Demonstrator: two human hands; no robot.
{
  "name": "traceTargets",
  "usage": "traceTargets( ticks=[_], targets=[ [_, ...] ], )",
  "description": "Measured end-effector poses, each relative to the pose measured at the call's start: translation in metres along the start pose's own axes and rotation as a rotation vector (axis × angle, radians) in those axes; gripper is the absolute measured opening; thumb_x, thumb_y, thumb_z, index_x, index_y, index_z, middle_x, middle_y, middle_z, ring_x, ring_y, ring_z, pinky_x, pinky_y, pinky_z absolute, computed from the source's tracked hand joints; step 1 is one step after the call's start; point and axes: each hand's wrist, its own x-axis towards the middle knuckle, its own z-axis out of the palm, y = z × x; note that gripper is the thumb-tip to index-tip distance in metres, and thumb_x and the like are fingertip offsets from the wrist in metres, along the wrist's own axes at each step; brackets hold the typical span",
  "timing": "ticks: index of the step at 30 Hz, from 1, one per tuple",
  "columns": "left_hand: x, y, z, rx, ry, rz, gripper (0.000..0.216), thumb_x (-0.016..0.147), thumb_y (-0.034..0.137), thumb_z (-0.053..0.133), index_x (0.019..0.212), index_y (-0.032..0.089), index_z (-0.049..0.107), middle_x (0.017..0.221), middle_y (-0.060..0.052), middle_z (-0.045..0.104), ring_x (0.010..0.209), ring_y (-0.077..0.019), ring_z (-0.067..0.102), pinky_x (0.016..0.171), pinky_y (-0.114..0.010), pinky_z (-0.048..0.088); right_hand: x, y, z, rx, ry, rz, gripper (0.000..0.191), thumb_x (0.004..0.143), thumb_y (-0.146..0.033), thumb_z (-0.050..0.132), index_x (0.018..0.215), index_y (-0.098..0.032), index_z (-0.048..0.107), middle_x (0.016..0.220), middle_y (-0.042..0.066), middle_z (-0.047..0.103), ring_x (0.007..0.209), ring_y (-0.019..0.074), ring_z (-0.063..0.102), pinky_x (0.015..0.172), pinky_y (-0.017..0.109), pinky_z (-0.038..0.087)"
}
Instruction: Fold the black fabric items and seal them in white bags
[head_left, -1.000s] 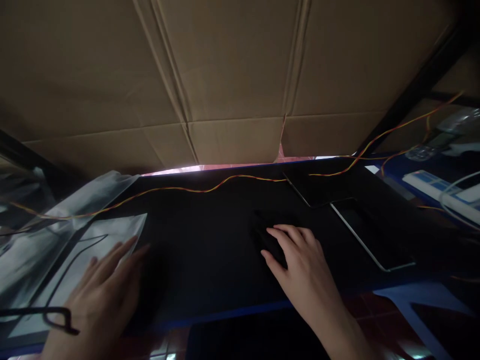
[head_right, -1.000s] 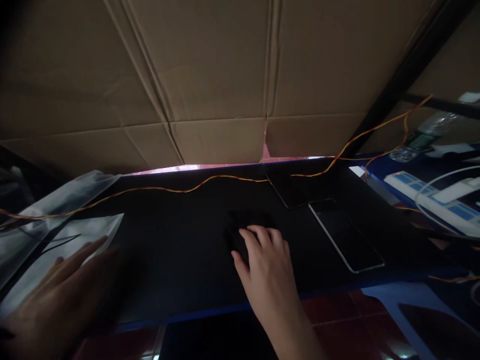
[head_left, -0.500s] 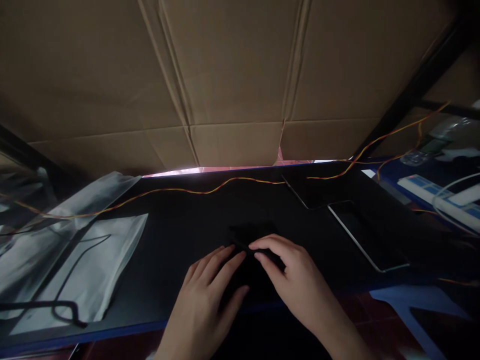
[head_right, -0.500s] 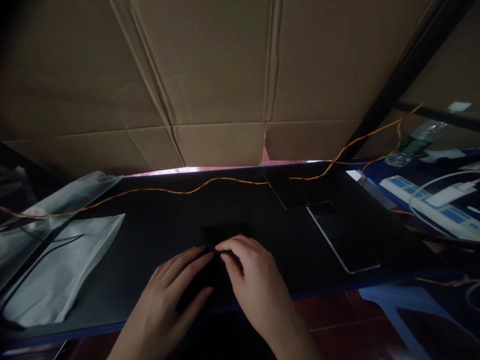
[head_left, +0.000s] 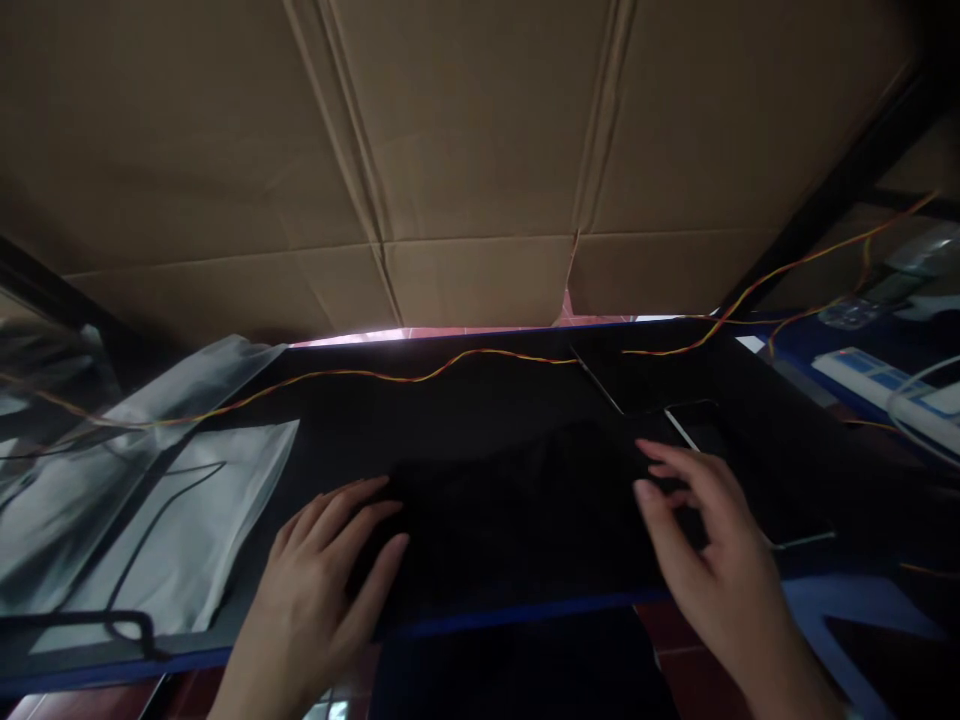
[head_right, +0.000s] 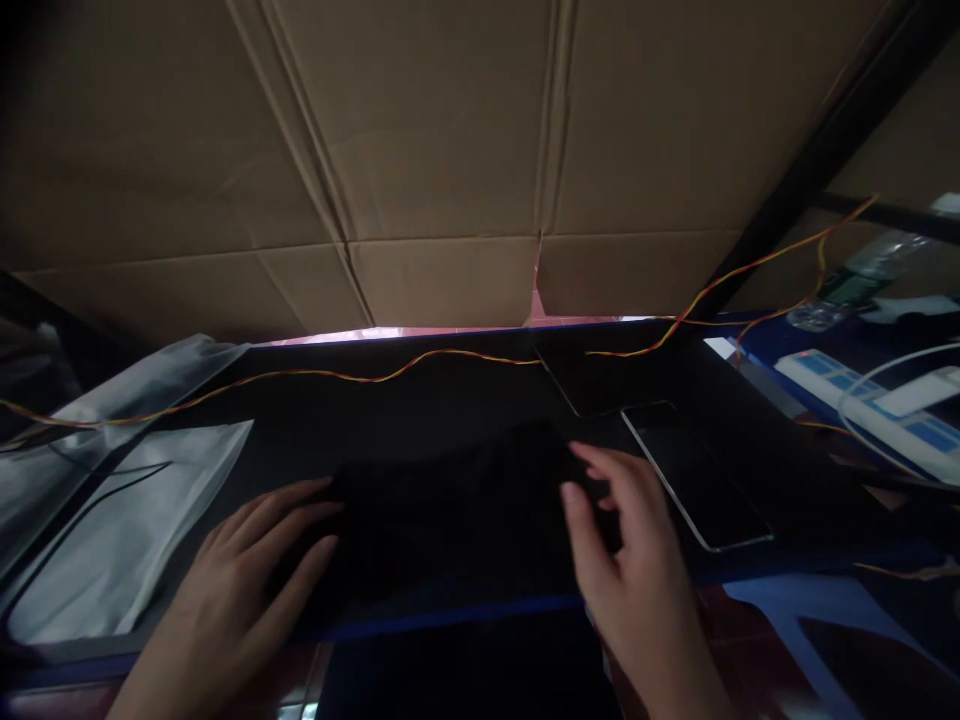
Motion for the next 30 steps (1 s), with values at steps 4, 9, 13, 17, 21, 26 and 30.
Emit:
traceTargets(
  ticks=[4, 9, 13, 17, 21, 26, 30],
  targets=[
    [0.003, 0.007, 0.012, 0.006, -0.028, 0.058, 0.038, 0.104, 0.047, 0.063, 0.14, 0.037, 0.068, 0.153, -0.005, 0.068, 0.136, -0.036, 0.067, 0.107, -0.062, 0.058, 0.0, -0.017, 0.013, -0.123, -0.206, -0.155, 0.041, 0.105, -0.045, 0.067, 0.144, -0.033, 0.066, 0.146, 0.009, 0.065, 0.135, 0.0336, 0.064, 0.107, 0.055, 0.059],
    [-0.008, -0.004, 0.014, 0.072, -0.122, 0.098, 0.061, 0.104, 0.048, 0.061, 0.163, 0.043, 0.046, 0.166, -0.006, 0.059, 0.15, -0.041, 0.059, 0.114, -0.079, 0.05, 0.016, 0.004, 0.004, -0.041, -0.179, -0.037, 0.027, 0.11, -0.036, 0.055, 0.129, -0.032, 0.073, 0.126, 0.006, 0.078, 0.117, 0.0288, 0.077, 0.099, 0.047, 0.064],
    [-0.019, -0.025, 0.005, 0.091, -0.196, 0.049, 0.071, 0.104, 0.051, 0.06, 0.17, 0.048, 0.035, 0.172, -0.004, 0.05, 0.159, -0.0451, 0.045, 0.116, -0.087, 0.042, 0.024, 0.039, -0.023, -0.101, 0.029, 0.117, 0.041, 0.103, -0.039, 0.059, 0.143, -0.032, 0.067, 0.126, 0.01, 0.077, 0.095, 0.0288, 0.081, 0.08, 0.045, 0.068],
    [-0.019, -0.037, -0.003, 0.025, -0.164, 0.051, 0.066, 0.105, 0.052, 0.059, 0.168, 0.047, 0.039, 0.17, -0.005, 0.054, 0.158, -0.0439, 0.047, 0.118, -0.084, 0.039, 0.022, 0.051, -0.035, -0.27, -0.081, -0.062, 0.06, 0.099, -0.035, 0.055, 0.159, -0.03, 0.055, 0.125, 0.013, 0.073, 0.1, 0.0334, 0.077, 0.08, 0.052, 0.068],
    [-0.005, -0.042, 0.0, 0.0, -0.139, 0.037, 0.048, 0.106, 0.05, 0.059, 0.154, 0.047, 0.058, 0.164, -0.002, 0.061, 0.154, -0.0412, 0.053, 0.12, -0.081, 0.041, 0.026, 0.028, -0.024, -0.293, -0.196, -0.24, 0.044, 0.102, -0.038, 0.063, 0.145, -0.036, 0.071, 0.145, 0.01, 0.066, 0.132, 0.0372, 0.064, 0.105, 0.061, 0.06],
    [0.027, -0.045, -0.004, 0.001, -0.186, 0.049, 0.026, 0.108, 0.05, 0.055, 0.115, 0.041, 0.078, 0.123, 0.001, 0.083, 0.131, -0.0349, 0.073, 0.125, -0.074, 0.039, 0.056, 0.015, -0.004, -0.218, -0.299, -0.176, 0.023, 0.105, -0.043, 0.064, 0.102, -0.03, 0.083, 0.135, 0.006, 0.075, 0.124, 0.0322, 0.07, 0.109, 0.058, 0.057],
    [0.058, -0.019, -0.015, 0.099, 0.133, -0.048, 0.03, 0.11, 0.045, 0.05, 0.117, 0.03, 0.075, 0.117, -0.006, 0.08, 0.112, -0.0347, 0.075, 0.111, -0.061, 0.053, 0.077, 0.011, 0.011, -0.255, -0.027, -0.089, 0.031, 0.104, -0.045, 0.063, 0.118, -0.022, 0.078, 0.132, 0.016, 0.072, 0.125, 0.0383, 0.067, 0.109, 0.064, 0.054]
  ],
)
